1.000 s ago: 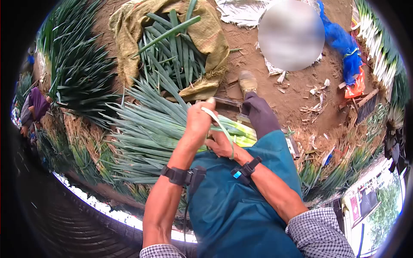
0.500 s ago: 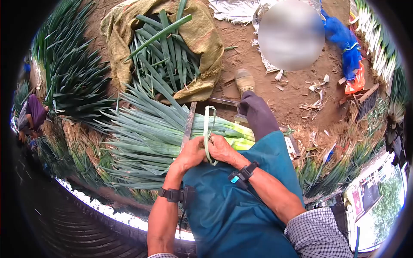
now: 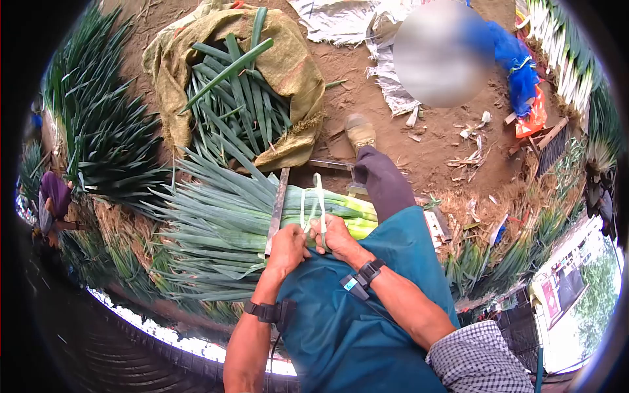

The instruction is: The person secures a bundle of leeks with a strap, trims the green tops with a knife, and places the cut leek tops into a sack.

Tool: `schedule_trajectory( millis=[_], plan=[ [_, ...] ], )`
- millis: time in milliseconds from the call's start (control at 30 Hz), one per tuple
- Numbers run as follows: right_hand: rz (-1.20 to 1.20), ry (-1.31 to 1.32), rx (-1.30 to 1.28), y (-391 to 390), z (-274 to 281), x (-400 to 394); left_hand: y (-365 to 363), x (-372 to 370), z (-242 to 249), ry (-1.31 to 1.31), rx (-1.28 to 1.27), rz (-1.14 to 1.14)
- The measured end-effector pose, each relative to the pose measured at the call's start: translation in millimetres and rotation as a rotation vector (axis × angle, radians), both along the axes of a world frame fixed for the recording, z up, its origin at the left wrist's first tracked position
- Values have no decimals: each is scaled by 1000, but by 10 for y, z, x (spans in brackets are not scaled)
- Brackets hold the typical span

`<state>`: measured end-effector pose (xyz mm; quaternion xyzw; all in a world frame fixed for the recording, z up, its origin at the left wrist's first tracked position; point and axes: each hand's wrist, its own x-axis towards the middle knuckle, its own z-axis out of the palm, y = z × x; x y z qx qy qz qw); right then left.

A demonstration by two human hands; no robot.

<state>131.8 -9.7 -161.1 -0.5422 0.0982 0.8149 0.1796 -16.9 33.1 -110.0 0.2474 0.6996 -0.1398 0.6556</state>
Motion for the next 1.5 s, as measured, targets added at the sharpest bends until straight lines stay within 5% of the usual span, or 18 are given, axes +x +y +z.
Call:
schedule_trajectory(
  millis=[67, 167, 233, 267, 333, 500, 633, 767, 867, 933, 967, 1033, 1100, 1233, 1267, 1333, 1500],
  plan=[
    [0, -62, -56, 8, -60, -53, -65, 41, 76, 67, -48, 152],
    [136, -155, -30, 169, -192, -221, -297, 55, 149, 144, 344, -350],
    [225, -192, -84, 113, -423, -403, -349, 77, 210, 199, 273, -322],
    [62, -95, -106, 65, -494, -464, -369, 72, 193, 233, 253, -321],
    [217, -122, -169, 194, -538, -448, -431, 91, 208, 288, 213, -308],
    [333, -64, -118, 288, -191, -99, -330, 230, 244, 437, 221, -304],
    [147, -154, 16, 339, 205, -124, -367, 245, 181, 301, 289, -383],
    [376, -253, 66, 339, 170, -315, -388, 129, 156, 244, 337, -269],
    [683, -158, 822, 1153, -121, -11, -424, 233, 38, 429, 389, -339],
    [1135, -264, 1448, 2501, -365, 506, -491, 222, 49, 484, 375, -294],
    [727, 29, 983, 3018, -653, 1051, -530, 218, 28, 497, 349, -253],
    [230, -220, 781, 3804, -466, 1868, -656, 184, -77, 515, 304, -178],
    [-4, -607, 727, 3861, -735, 2663, -693, 179, -101, 518, 272, -77],
    [617, -372, 612, 2704, 172, 1697, -603, 276, 27, 442, 178, 395],
    [637, -127, 570, 2253, 60, 1494, -601, 289, 59, 426, 174, 505],
    [1091, 116, 699, 1214, -314, 933, -463, 317, 193, 391, 135, 598],
    [777, 336, 569, 431, -314, 214, -332, 306, 270, 339, 70, 667]
  ],
)
